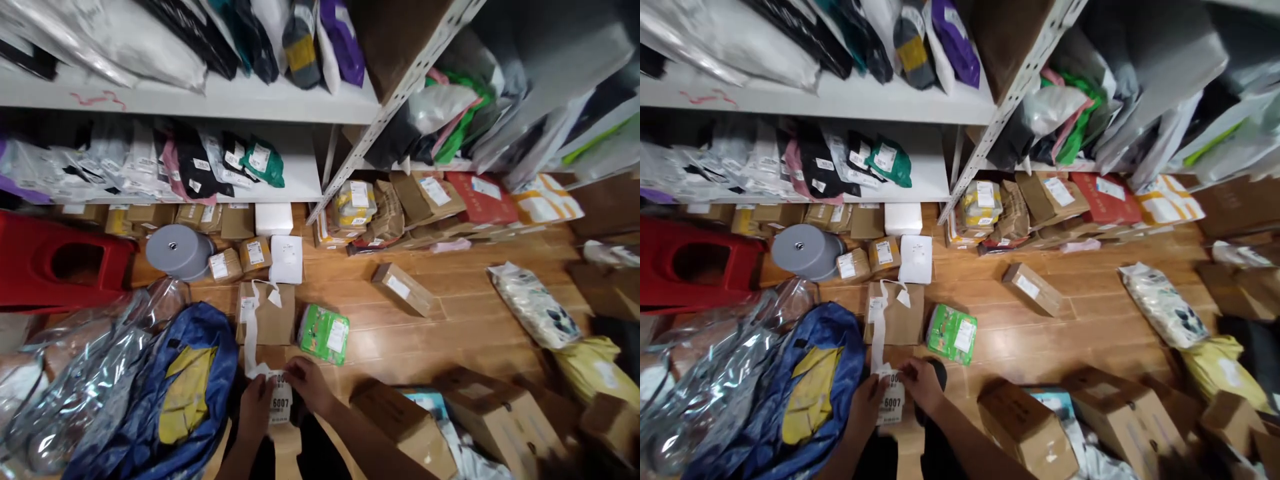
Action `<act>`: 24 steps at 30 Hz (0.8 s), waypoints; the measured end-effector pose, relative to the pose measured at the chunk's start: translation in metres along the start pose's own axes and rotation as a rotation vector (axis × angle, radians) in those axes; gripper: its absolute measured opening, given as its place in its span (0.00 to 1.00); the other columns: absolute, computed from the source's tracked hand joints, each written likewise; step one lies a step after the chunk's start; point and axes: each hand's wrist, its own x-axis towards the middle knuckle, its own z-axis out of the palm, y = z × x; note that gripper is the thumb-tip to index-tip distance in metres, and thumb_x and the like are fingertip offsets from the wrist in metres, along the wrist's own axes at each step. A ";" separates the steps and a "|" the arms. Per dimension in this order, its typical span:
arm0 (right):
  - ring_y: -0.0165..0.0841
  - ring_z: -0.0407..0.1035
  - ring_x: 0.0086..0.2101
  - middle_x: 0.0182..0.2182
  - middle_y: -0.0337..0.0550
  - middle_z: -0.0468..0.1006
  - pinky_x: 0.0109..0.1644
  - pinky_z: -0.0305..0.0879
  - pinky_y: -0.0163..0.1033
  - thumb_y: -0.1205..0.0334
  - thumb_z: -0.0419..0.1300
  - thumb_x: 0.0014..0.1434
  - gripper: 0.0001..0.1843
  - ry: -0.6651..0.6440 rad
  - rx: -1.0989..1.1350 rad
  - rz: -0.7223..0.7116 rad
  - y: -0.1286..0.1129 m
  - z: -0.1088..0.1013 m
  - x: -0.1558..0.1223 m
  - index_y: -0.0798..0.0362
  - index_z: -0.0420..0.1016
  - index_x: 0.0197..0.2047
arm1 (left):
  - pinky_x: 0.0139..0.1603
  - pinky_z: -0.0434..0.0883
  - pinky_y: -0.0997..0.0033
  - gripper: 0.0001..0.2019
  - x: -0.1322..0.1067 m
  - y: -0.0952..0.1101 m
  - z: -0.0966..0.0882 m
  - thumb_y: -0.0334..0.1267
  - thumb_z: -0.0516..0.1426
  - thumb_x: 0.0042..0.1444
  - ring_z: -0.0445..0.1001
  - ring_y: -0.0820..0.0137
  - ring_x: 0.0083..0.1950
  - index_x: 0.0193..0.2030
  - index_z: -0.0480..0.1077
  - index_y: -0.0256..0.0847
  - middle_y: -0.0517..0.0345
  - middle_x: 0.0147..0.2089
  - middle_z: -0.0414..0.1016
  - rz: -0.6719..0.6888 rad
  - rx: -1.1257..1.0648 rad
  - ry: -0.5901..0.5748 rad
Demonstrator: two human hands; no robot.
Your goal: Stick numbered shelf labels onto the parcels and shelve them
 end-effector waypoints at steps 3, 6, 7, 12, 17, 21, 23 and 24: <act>0.34 0.69 0.28 0.26 0.41 0.76 0.33 0.64 0.37 0.53 0.62 0.54 0.11 0.035 -0.099 -0.078 0.042 0.001 0.052 0.51 0.76 0.30 | 0.26 0.61 0.71 0.20 0.068 -0.029 0.013 0.57 0.58 0.50 0.67 0.66 0.24 0.21 0.64 0.43 0.59 0.20 0.67 0.058 0.082 -0.001; 0.34 0.70 0.28 0.27 0.42 0.77 0.34 0.65 0.37 0.57 0.60 0.56 0.09 0.096 -0.193 -0.206 0.084 0.001 0.114 0.51 0.77 0.30 | 0.28 0.59 0.71 0.17 0.145 -0.049 0.028 0.53 0.57 0.52 0.65 0.68 0.24 0.21 0.67 0.43 0.60 0.20 0.68 0.182 0.155 0.043; 0.34 0.70 0.28 0.27 0.42 0.77 0.34 0.65 0.37 0.57 0.59 0.57 0.09 0.126 -0.199 -0.239 0.099 0.000 0.136 0.51 0.77 0.30 | 0.29 0.58 0.72 0.17 0.171 -0.054 0.034 0.52 0.58 0.52 0.64 0.69 0.24 0.21 0.67 0.42 0.60 0.20 0.67 0.210 0.145 0.053; 0.33 0.70 0.29 0.27 0.41 0.77 0.36 0.67 0.38 0.50 0.60 0.56 0.14 0.256 -0.008 -0.333 0.166 -0.012 0.249 0.53 0.76 0.32 | 0.31 0.60 0.72 0.17 0.300 -0.070 0.061 0.53 0.60 0.49 0.66 0.68 0.29 0.25 0.74 0.40 0.59 0.23 0.71 0.304 -0.026 -0.049; 0.30 0.66 0.26 0.24 0.37 0.73 0.33 0.64 0.35 0.46 0.61 0.55 0.17 0.271 0.010 -0.441 0.187 -0.048 0.319 0.53 0.75 0.33 | 0.40 0.70 0.67 0.24 0.386 -0.075 0.088 0.51 0.65 0.43 0.75 0.64 0.36 0.42 0.78 0.34 0.50 0.37 0.80 0.331 -0.193 -0.361; 0.28 0.64 0.25 0.24 0.37 0.73 0.32 0.62 0.34 0.46 0.62 0.54 0.18 0.281 -0.026 -0.483 0.181 -0.063 0.328 0.54 0.75 0.33 | 0.42 0.72 0.65 0.25 0.398 -0.074 0.096 0.49 0.69 0.39 0.77 0.65 0.36 0.42 0.78 0.34 0.50 0.37 0.81 0.270 -0.397 -0.531; 0.28 0.64 0.25 0.23 0.37 0.73 0.32 0.62 0.35 0.45 0.63 0.53 0.19 0.250 -0.022 -0.475 0.180 -0.063 0.326 0.54 0.75 0.32 | 0.42 0.73 0.66 0.24 0.393 -0.075 0.095 0.47 0.71 0.37 0.77 0.66 0.35 0.40 0.78 0.34 0.52 0.35 0.80 0.228 -0.466 -0.544; 0.28 0.65 0.25 0.23 0.37 0.73 0.32 0.62 0.35 0.45 0.64 0.52 0.19 0.232 -0.016 -0.468 0.180 -0.062 0.325 0.54 0.75 0.31 | 0.42 0.73 0.66 0.24 0.391 -0.077 0.094 0.47 0.71 0.37 0.77 0.67 0.35 0.40 0.78 0.35 0.53 0.34 0.80 0.218 -0.474 -0.537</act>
